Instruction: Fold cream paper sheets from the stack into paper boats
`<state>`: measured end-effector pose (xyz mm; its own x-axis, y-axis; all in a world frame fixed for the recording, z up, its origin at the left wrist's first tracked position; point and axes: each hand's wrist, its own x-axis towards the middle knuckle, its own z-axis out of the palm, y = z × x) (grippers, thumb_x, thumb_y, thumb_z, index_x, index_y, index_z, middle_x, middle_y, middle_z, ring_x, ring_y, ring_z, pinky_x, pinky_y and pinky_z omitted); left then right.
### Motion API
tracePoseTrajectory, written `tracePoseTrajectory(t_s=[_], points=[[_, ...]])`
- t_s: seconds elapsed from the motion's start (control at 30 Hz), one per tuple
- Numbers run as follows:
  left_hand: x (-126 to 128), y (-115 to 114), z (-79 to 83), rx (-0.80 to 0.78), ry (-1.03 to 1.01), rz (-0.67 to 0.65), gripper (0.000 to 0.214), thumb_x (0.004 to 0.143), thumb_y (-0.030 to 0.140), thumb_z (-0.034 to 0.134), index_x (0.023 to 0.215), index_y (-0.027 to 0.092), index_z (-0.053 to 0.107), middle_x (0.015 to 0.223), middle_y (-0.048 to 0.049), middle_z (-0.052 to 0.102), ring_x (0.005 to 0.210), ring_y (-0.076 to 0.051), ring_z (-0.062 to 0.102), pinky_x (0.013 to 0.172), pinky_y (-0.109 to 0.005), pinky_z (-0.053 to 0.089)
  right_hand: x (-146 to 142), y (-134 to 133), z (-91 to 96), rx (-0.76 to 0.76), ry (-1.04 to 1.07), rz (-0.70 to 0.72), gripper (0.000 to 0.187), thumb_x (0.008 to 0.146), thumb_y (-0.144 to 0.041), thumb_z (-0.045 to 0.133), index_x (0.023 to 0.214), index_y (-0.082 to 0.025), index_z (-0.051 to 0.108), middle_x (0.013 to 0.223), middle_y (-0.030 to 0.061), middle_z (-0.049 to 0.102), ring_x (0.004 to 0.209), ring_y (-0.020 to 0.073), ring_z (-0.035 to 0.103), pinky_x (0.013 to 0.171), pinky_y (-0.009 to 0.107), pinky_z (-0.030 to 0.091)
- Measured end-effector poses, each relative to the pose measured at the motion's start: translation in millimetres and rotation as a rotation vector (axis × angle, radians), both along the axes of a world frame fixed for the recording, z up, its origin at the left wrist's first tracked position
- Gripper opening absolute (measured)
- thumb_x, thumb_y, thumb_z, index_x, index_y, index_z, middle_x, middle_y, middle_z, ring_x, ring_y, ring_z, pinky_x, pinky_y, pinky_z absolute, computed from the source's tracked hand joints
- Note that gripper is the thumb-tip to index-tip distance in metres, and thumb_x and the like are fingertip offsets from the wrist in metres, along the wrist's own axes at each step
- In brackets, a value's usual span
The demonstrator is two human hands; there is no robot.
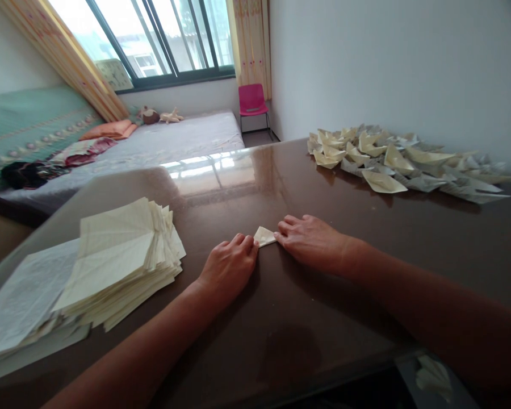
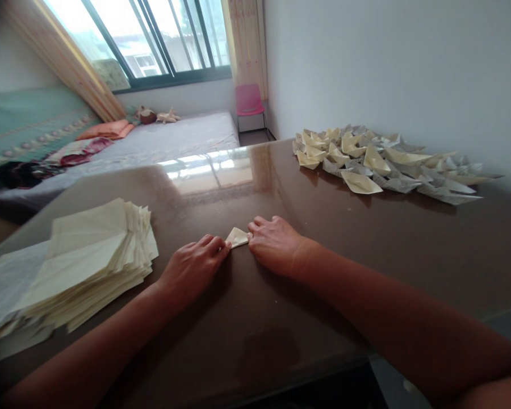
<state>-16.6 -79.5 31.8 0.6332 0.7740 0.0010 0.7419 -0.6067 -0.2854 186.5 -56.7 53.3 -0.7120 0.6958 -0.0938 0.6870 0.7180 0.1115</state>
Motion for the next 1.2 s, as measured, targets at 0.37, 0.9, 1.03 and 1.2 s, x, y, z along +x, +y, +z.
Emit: tracePoseTrajectory(t_s=[0.37,0.9,1.03,1.2], points=[[0,-4,-5.4,0.023,0.01,-0.028,0.027,0.093,0.015,0.044,0.115,0.011,0.059,0.099,-0.0095,0.061,0.093,-0.023,0.056,0.069,-0.033,0.048,-10,-3,-10.6,0.096,0.079,0.006,0.025,0.095,-0.02,0.045,0.114,-0.017,0.06,0.113,0.011,0.061,0.105,0.0235,0.052,0.074,0.032,0.039],[-8,3,-11.6,0.002,-0.236,-0.015,0.026,0.093,0.02,0.042,0.108,0.021,0.063,0.099,-0.0066,0.06,0.094,-0.02,0.054,0.071,-0.03,0.049,1,27,-26.0,-0.023,0.384,-0.178,0.032,0.094,-0.035,0.045,0.122,-0.024,0.057,0.106,0.0052,0.063,0.085,0.0159,0.061,0.064,0.025,0.04],[-9,4,-10.9,0.004,-0.309,0.037,0.026,0.094,0.022,0.039,0.105,0.024,0.063,0.103,-0.0047,0.06,0.095,-0.018,0.055,0.07,-0.027,0.048,2,36,-38.2,-0.177,0.506,-0.191,0.037,0.083,-0.041,0.062,0.114,-0.022,0.057,0.092,0.0015,0.066,0.076,0.014,0.06,0.063,0.024,0.04],[-8,6,-11.0,0.021,-0.376,0.114,0.024,0.095,0.028,0.037,0.104,0.023,0.059,0.103,-0.0033,0.06,0.094,-0.017,0.056,0.064,-0.024,0.047,4,41,-41.1,-0.283,0.602,-0.183,0.023,0.079,-0.034,0.064,0.098,-0.02,0.06,0.076,-0.0022,0.064,0.066,0.0119,0.056,0.061,0.023,0.038]])
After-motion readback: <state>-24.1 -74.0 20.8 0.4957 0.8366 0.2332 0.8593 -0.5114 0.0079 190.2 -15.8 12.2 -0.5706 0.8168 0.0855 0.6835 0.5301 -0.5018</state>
